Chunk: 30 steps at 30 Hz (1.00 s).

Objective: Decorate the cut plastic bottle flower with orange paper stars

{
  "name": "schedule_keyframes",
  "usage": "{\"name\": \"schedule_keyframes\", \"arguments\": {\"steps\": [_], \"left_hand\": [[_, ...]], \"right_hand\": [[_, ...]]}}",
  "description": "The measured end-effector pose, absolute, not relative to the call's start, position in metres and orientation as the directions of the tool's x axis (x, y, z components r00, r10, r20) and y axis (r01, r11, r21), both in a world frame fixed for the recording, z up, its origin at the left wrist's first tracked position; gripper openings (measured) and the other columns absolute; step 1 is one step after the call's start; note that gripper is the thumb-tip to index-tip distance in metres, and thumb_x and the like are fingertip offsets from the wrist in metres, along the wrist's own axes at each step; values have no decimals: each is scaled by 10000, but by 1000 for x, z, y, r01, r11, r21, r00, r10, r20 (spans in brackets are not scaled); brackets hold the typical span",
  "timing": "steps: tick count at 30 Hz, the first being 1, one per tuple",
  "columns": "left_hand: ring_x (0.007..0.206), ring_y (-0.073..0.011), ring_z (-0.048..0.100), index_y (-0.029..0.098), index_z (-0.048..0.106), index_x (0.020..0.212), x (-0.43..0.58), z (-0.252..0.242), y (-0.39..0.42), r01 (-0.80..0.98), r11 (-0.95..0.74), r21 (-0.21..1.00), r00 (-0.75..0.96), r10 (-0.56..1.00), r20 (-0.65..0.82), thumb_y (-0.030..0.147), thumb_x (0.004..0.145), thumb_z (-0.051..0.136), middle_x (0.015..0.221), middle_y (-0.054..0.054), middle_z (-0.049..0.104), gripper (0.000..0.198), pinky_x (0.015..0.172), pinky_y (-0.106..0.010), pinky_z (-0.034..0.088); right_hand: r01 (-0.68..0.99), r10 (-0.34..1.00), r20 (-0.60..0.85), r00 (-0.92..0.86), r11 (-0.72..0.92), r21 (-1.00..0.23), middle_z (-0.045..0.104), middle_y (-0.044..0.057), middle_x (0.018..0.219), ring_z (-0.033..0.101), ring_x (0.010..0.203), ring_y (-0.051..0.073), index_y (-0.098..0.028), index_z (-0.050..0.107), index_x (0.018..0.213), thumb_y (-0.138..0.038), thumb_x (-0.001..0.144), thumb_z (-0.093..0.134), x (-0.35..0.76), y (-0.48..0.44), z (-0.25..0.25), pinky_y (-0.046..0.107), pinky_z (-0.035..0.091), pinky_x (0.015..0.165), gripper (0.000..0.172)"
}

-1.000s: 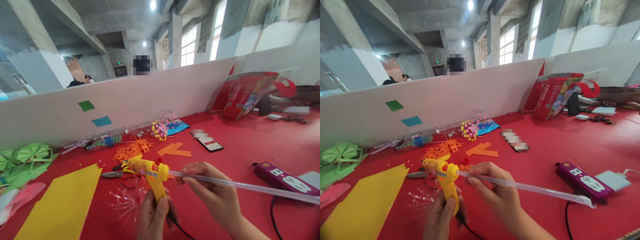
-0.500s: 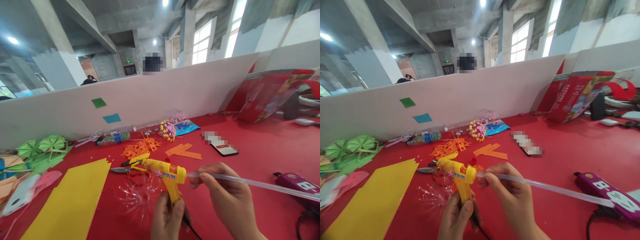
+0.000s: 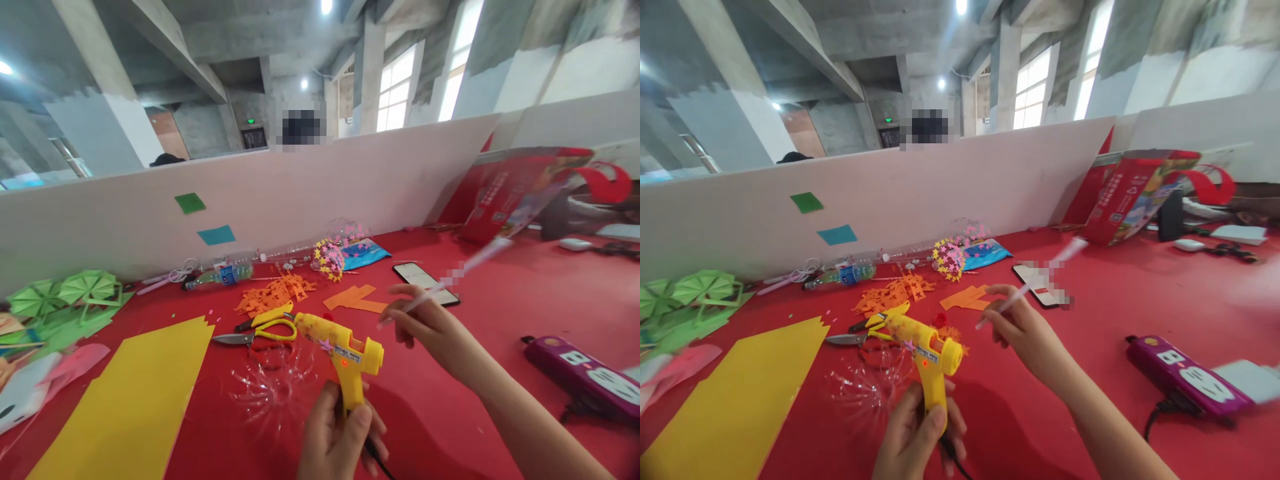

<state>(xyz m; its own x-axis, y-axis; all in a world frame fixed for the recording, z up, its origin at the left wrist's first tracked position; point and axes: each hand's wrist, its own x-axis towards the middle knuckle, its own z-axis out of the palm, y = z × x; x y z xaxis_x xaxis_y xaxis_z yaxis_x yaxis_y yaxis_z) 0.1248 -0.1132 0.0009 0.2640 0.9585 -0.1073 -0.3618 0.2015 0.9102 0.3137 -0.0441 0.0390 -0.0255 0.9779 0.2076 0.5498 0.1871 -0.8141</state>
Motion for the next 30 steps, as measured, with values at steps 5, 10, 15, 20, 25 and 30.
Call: {"name": "schedule_keyframes", "arguments": {"steps": [5, 10, 15, 20, 25, 30], "left_hand": [[470, -84, 577, 147, 552, 946, 124, -2, -114, -338, 244, 909, 318, 939, -134, 596, 685, 694, 635, -2, 612, 538, 404, -147, 379], [462, -80, 571, 134, 569, 909, 126, -6, -112, -297, 229, 927, 335, 934, -124, 602, 691, 683, 617, -3, 617, 528, 406, -146, 376], [458, -90, 570, 129, 576, 912, 126, -7, -110, -289, 208, 934, 318, 941, -112, 590, 706, 675, 610, -2, 611, 514, 405, -161, 379], [460, -95, 568, 125, 576, 925, 126, -5, -109, -305, 194, 932, 290, 951, -103, 587, 696, 686, 607, 0, 607, 527, 405, -168, 386], [468, -97, 562, 141, 554, 948, 125, -4, -109, -305, 173, 936, 268, 959, -90, 596, 732, 644, 623, 15, 587, 512, 403, -175, 401], [479, -94, 539, 150, 564, 965, 124, -10, -111, -189, 152, 970, 337, 938, -81, 593, 759, 611, 621, 19, 564, 491, 410, -171, 378]], "right_hand": [[840, 998, 45, -43, 60, -540, 635, -8, 637, 581, 563, 142, -178, 574, 995, -222, 854, 529, 337, -27, 23, 254, 444, 529, 155], [952, 996, -66, -52, 30, -303, 597, 77, 1165, 611, 976, 189, -174, 570, 1159, -330, 925, 547, 331, -9, 18, 390, 528, 828, 283], [967, 999, -50, -15, 2, -256, 579, 82, 1208, 601, 1009, 194, -189, 564, 1178, -329, 928, 542, 314, 15, 19, 399, 521, 852, 288], [920, 995, 97, 10, 29, -390, 567, 84, 1222, 595, 1029, 207, -180, 547, 1201, -334, 920, 555, 298, 22, 27, 417, 519, 857, 321], [707, 966, 82, -246, 237, -666, 689, 31, 880, 654, 783, 143, -148, 654, 995, -221, 913, 509, 287, -28, 32, 276, 536, 718, 183], [258, 858, 51, -511, 210, -943, 697, 46, 900, 655, 653, 142, -162, 627, 1074, -481, 833, 571, 275, -88, 14, 234, 518, 559, 404]]}}
